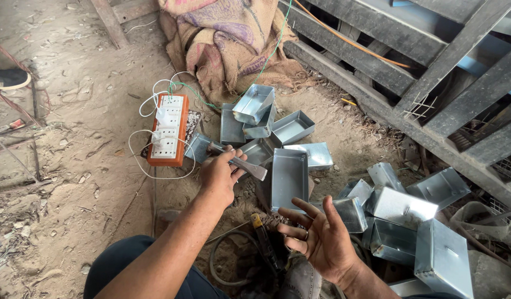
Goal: The person sits on the ground and repeatedly strikes the edges and corners of small rectangular metal boxes with a hammer. They pick up each box, tap it on a metal stand, inspect it, and place it back down among other similar boxes.
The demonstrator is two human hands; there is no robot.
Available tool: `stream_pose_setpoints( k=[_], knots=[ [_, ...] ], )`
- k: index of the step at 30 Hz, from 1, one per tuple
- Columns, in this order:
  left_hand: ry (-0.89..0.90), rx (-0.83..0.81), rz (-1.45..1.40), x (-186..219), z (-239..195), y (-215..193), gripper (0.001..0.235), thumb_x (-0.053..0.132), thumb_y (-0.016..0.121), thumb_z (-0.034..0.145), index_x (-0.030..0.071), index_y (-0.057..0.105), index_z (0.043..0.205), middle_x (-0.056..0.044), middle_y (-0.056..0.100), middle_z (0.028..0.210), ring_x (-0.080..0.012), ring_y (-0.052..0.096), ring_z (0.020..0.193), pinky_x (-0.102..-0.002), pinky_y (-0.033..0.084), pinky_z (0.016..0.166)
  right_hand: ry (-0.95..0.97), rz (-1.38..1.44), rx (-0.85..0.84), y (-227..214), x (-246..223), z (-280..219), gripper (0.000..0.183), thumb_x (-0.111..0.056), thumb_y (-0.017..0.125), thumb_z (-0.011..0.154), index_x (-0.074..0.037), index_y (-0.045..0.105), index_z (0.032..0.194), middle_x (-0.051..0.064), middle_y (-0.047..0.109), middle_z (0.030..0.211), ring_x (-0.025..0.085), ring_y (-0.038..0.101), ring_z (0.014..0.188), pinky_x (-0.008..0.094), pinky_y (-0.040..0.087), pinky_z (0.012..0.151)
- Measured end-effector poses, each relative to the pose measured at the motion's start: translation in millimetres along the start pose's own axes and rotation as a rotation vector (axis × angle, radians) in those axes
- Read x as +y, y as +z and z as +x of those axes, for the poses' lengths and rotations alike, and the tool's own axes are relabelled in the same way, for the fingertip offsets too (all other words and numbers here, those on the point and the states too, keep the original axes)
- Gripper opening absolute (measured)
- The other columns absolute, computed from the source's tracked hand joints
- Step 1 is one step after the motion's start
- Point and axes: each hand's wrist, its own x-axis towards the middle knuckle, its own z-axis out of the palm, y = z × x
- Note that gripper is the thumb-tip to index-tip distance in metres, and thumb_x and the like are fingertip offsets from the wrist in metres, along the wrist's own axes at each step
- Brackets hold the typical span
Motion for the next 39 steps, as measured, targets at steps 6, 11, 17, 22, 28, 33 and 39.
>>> stream_pose_setpoints(
  k=[6, 11, 17, 22, 28, 33, 39],
  knots=[
    [0.002, -0.004, 0.015, 2, -4, 2, 0.026, 0.011, 0.059, 0.096, 0.006, 0.061, 0.121, -0.008, 0.071, 0.113, -0.0202, 0.072, 0.105, -0.038, 0.057, 0.092, -0.007, -0.021, -0.007, -2, 1, 2, 0.098, -0.071, 0.041, 0.089, 0.001, 0.027, 0.154, 0.03, 0.055, 0.139, 0.031, 0.073, 0.1, 0.037, 0.063, 0.076],
    [-0.001, 0.0, 0.03, 5, -10, 4, 0.026, 0.011, 0.059, 0.096, 0.005, 0.061, 0.121, -0.009, 0.071, 0.113, -0.0203, 0.072, 0.107, -0.037, 0.058, 0.094, -0.006, -0.042, 0.024, -3, -2, 2, 0.1, -0.073, 0.042, 0.087, 0.0, 0.027, 0.155, 0.029, 0.055, 0.139, 0.03, 0.073, 0.102, 0.037, 0.066, 0.079],
    [0.004, -0.039, 0.041, 8, -18, 7, 0.025, 0.011, 0.06, 0.096, 0.005, 0.06, 0.12, -0.009, 0.071, 0.111, -0.0202, 0.072, 0.106, -0.037, 0.057, 0.093, -0.102, -0.019, -0.015, -7, -16, 1, 0.104, -0.076, 0.041, 0.089, 0.003, 0.028, 0.156, 0.029, 0.055, 0.142, 0.03, 0.072, 0.101, 0.035, 0.064, 0.079],
    [-0.001, -0.067, 0.037, 8, -19, 7, 0.024, 0.012, 0.061, 0.095, 0.006, 0.06, 0.118, -0.007, 0.071, 0.109, -0.0202, 0.071, 0.106, -0.037, 0.055, 0.091, -0.16, -0.03, -0.003, -9, -26, -2, 0.105, -0.077, 0.04, 0.089, 0.003, 0.028, 0.156, 0.028, 0.055, 0.141, 0.029, 0.071, 0.103, 0.035, 0.064, 0.079],
    [-0.002, -0.094, 0.019, 7, -19, 6, 0.024, 0.014, 0.061, 0.095, 0.008, 0.06, 0.118, -0.007, 0.072, 0.109, -0.0211, 0.071, 0.106, -0.038, 0.055, 0.092, -0.157, -0.083, 0.038, -3, -31, -4, 0.104, -0.079, 0.035, 0.087, -0.003, 0.03, 0.156, 0.023, 0.056, 0.138, 0.027, 0.07, 0.104, 0.039, 0.063, 0.082],
    [-0.008, -0.105, 0.025, 6, -26, 6, 0.025, 0.013, 0.062, 0.094, 0.009, 0.06, 0.119, -0.007, 0.071, 0.11, -0.0216, 0.071, 0.108, -0.039, 0.053, 0.092, -0.202, -0.095, 0.056, -6, -40, -8, 0.102, -0.081, 0.031, 0.089, -0.005, 0.034, 0.157, 0.021, 0.059, 0.135, 0.026, 0.068, 0.103, 0.04, 0.061, 0.082],
    [-0.018, -0.109, 0.086, 12, -37, 13, 0.026, 0.014, 0.06, 0.095, 0.008, 0.061, 0.121, -0.008, 0.071, 0.114, -0.0206, 0.07, 0.111, -0.039, 0.052, 0.096, -0.232, -0.064, 0.094, -8, -48, -9, 0.101, -0.08, 0.03, 0.089, -0.005, 0.033, 0.157, 0.021, 0.06, 0.136, 0.026, 0.068, 0.103, 0.04, 0.06, 0.083]
  ],
)
